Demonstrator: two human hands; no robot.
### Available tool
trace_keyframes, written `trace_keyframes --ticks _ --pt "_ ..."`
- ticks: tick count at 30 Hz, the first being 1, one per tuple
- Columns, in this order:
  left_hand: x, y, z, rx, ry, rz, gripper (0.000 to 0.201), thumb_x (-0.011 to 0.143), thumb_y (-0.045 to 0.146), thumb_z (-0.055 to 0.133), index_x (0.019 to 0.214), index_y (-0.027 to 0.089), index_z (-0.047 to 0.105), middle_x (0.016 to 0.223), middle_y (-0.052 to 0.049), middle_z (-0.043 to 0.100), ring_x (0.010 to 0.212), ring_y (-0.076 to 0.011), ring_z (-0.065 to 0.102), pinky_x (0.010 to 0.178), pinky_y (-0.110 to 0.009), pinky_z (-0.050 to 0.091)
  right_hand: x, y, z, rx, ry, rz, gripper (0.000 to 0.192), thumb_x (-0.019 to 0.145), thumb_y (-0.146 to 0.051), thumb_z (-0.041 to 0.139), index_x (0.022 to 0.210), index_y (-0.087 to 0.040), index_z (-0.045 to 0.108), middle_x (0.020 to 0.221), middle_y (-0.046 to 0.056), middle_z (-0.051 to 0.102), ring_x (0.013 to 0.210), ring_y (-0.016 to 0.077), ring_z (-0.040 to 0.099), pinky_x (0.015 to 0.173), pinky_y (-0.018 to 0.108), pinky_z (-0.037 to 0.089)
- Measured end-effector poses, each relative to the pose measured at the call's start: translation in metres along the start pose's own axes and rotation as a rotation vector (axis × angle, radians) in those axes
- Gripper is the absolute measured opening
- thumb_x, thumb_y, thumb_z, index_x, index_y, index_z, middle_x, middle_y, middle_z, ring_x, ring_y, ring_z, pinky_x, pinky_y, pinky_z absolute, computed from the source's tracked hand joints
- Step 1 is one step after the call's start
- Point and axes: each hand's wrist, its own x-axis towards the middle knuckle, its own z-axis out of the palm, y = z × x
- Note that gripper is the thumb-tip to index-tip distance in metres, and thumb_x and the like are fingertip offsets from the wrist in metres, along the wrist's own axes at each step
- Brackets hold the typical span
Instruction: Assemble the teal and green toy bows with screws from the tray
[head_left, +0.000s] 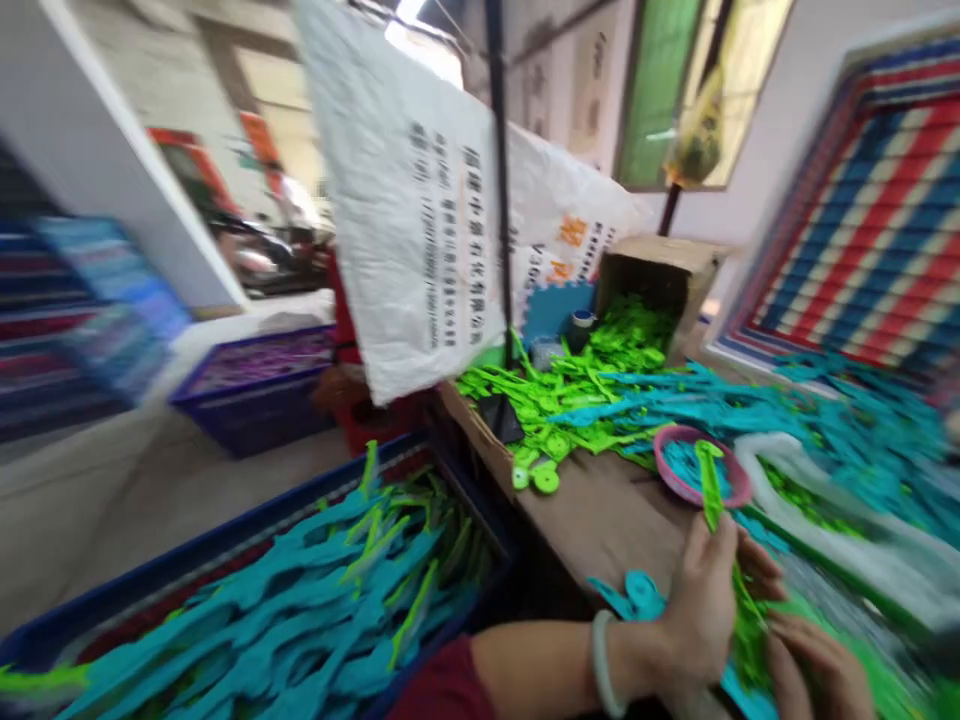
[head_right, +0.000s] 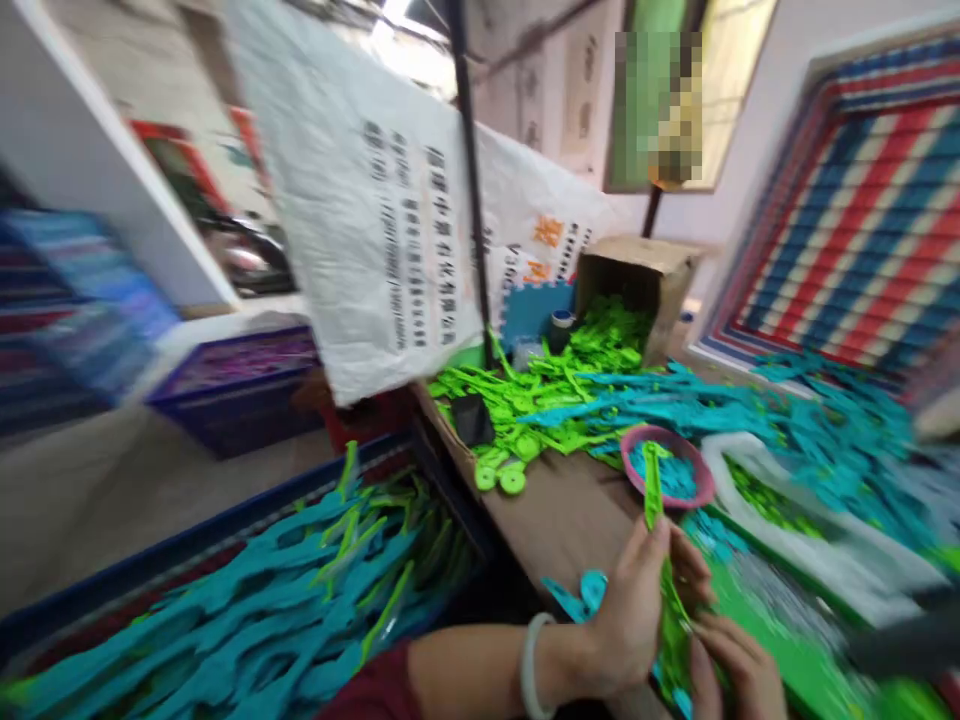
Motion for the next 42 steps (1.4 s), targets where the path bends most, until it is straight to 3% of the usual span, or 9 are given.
trace_keyframes --ticks 2,5,10,13,15,20,24,31,42 --pt "-0.031 -0.007 -0.011 0.135 0.007 -0.019 0.056 0.075 0.071 0.073 0.092 0.019 0.061 0.081 -0.007 0.073 0.078 -0.0224 0.072 0.077 -0.036 0.058 -0.014 -0.021 0.001 -0.088 0.141 0.049 0.015 0.094 -0.039 0.063 0.093 -0.025 0.070 0.095 0.008 0.070 0.093 0.0267 0.067 0.082 0.043 0.053" --pt "-0.040 0.005 -0.040 0.311 0.049 -0.028 0.045 0.077 0.058 0.080 0.095 0.019 0.065 0.100 -0.008 0.075 0.101 -0.0210 0.070 0.097 -0.033 0.053 -0.018 -0.039 0.003 -0.056 0.143 0.229 0.016 0.096 -0.035 0.059 0.087 -0.023 0.065 0.097 0.007 0.065 0.096 0.0232 0.064 0.085 0.039 0.052" --pt "-0.019 0.012 -0.060 0.445 -0.031 -0.069 0.040 0.091 0.055 0.065 0.111 0.021 0.055 0.097 -0.005 0.077 0.096 -0.0226 0.073 0.089 -0.039 0.058 -0.004 -0.039 -0.010 0.041 0.026 0.381 0.010 0.095 -0.034 0.058 0.097 -0.024 0.060 0.093 0.004 0.062 0.088 0.0193 0.062 0.080 0.035 0.053" --pt "-0.021 0.009 -0.052 0.555 -0.067 0.043 0.031 0.098 0.050 0.055 0.110 0.021 0.053 0.102 -0.007 0.077 0.102 -0.0234 0.074 0.093 -0.041 0.057 0.000 -0.037 -0.007 0.062 -0.042 0.415 0.040 0.083 -0.035 0.074 0.117 -0.025 0.057 0.121 0.009 0.057 0.109 0.0235 0.061 0.092 0.041 0.055" --pt "-0.022 0.006 -0.048 0.624 -0.063 0.168 0.026 0.102 0.047 0.050 0.110 0.022 0.052 0.105 -0.006 0.077 0.107 -0.0223 0.073 0.098 -0.041 0.055 0.000 -0.034 0.001 0.178 -0.063 0.569 0.053 0.079 -0.037 0.077 0.124 -0.025 0.051 0.128 0.011 0.053 0.102 0.0220 0.064 0.080 0.038 0.060" --pt "-0.011 0.000 -0.053 0.936 -0.155 0.496 0.021 0.105 0.040 0.046 0.113 0.022 0.053 0.113 -0.009 0.076 0.114 -0.0228 0.071 0.101 -0.043 0.052 -0.001 -0.025 0.015 0.371 -0.119 0.691 0.027 0.083 -0.036 0.067 0.105 -0.023 0.056 0.091 0.002 0.063 0.074 0.0166 0.061 0.066 0.031 0.053" --pt "-0.010 -0.005 -0.059 0.998 -0.212 0.391 0.021 0.105 0.039 0.047 0.114 0.022 0.054 0.115 -0.009 0.075 0.115 -0.0229 0.070 0.098 -0.041 0.054 0.002 -0.024 0.011 0.275 -0.059 0.610 0.009 0.087 -0.030 0.061 0.083 -0.022 0.060 0.081 0.001 0.063 0.078 0.0167 0.060 0.075 0.030 0.050" --pt "-0.017 -0.009 -0.050 0.851 -0.144 0.100 0.027 0.102 0.046 0.050 0.111 0.022 0.057 0.116 -0.010 0.075 0.113 -0.0237 0.069 0.098 -0.041 0.055 0.000 -0.025 -0.001 0.158 -0.164 0.542 0.015 0.089 -0.024 0.063 0.104 -0.021 0.065 0.092 0.002 0.068 0.076 0.0150 0.058 0.071 0.028 0.047" --pt "-0.018 -0.024 -0.048 0.837 -0.193 0.034 0.027 0.099 0.045 0.055 0.112 0.022 0.062 0.116 -0.007 0.073 0.113 -0.0219 0.067 0.103 -0.038 0.050 -0.003 -0.015 -0.013 0.011 -0.176 0.532 0.012 0.098 -0.023 0.053 0.090 -0.021 0.061 0.092 0.003 0.068 0.083 0.0171 0.062 0.076 0.029 0.046"
